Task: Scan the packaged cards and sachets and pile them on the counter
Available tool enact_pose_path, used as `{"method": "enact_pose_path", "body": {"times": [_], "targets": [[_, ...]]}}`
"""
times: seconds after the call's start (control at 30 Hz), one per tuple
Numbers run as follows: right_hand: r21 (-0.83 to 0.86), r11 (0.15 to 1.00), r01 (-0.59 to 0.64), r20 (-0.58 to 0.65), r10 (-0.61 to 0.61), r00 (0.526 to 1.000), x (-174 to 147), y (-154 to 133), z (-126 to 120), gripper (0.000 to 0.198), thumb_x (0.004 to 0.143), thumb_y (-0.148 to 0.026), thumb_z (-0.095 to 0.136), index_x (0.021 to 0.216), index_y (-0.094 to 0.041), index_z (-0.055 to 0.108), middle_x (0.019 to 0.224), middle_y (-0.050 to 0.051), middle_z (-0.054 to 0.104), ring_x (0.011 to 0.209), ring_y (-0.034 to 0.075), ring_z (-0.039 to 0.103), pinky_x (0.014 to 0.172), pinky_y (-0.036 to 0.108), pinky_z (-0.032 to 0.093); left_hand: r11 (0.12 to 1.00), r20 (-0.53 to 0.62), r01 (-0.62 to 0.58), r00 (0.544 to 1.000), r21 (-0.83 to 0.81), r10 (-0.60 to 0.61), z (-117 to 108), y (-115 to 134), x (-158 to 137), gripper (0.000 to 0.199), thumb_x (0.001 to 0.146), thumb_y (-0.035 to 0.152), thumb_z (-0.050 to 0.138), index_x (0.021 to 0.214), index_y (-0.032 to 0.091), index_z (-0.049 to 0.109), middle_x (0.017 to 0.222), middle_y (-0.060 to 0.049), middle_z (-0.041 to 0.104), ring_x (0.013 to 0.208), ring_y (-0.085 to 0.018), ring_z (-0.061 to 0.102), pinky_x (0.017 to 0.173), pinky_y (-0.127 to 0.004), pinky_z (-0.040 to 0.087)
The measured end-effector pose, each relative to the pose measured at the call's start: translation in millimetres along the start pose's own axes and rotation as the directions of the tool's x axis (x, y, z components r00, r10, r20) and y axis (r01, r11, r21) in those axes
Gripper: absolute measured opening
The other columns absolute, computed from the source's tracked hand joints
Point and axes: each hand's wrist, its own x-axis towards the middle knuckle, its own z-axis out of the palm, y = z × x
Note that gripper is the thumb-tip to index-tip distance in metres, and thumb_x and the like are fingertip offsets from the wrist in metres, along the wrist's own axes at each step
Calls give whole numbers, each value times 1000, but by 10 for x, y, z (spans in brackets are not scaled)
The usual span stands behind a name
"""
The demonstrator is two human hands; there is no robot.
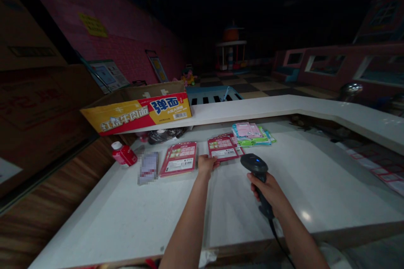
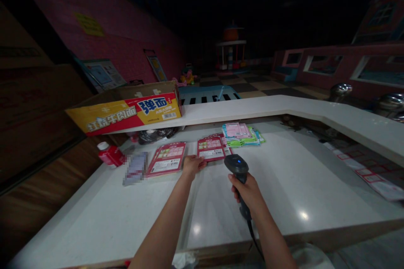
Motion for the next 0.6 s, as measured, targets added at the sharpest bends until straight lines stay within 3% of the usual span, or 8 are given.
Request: {"method": "enact_pose_path", "body": {"times": [0.1, 0.23, 0.4, 0.6], "targets": [[-9, 1000, -5, 15, 5, 1000, 13, 6, 37, 33, 71, -45, 70, 79, -19, 53, 48, -5, 56, 38, 10, 49, 34, 20, 38, 992, 110, -48, 992, -116, 61, -99, -118, -38, 27, 63, 10, 77, 77, 13, 54, 66, -2, 65, 59, -15, 66, 63, -33, 59], [-21, 1000, -16, 13, 16, 1000, 27, 32, 56, 35, 70, -47, 70, 84, -18, 54, 48, -6, 56, 38, 10, 49, 34, 20, 37, 939, 122, -201, 963, -278, 242, -213, -270, -96, 37, 61, 20, 79, 85, 17, 51, 83, -2, 69, 73, -17, 69, 69, -37, 61], [-19, 1000, -24, 29, 25, 999, 6, 77, 93, 39, 67, -48, 72, 85, -20, 53, 47, -7, 56, 36, 10, 49, 34, 20, 37, 885, 137, -348, 905, -309, 403, -235, -367, -128, 42, 65, 36, 77, 91, 18, 49, 93, -4, 69, 83, -19, 69, 76, -39, 59], [-71, 997, -7, 37, 10, 999, -83, 24, 196, 34, 67, -47, 71, 75, -19, 55, 43, -7, 52, 33, 8, 44, 33, 19, 34, 857, 157, -414, 866, -307, 475, -220, -415, -109, 40, 69, 39, 74, 92, 18, 48, 99, -7, 66, 88, -20, 67, 76, -36, 58]]}}
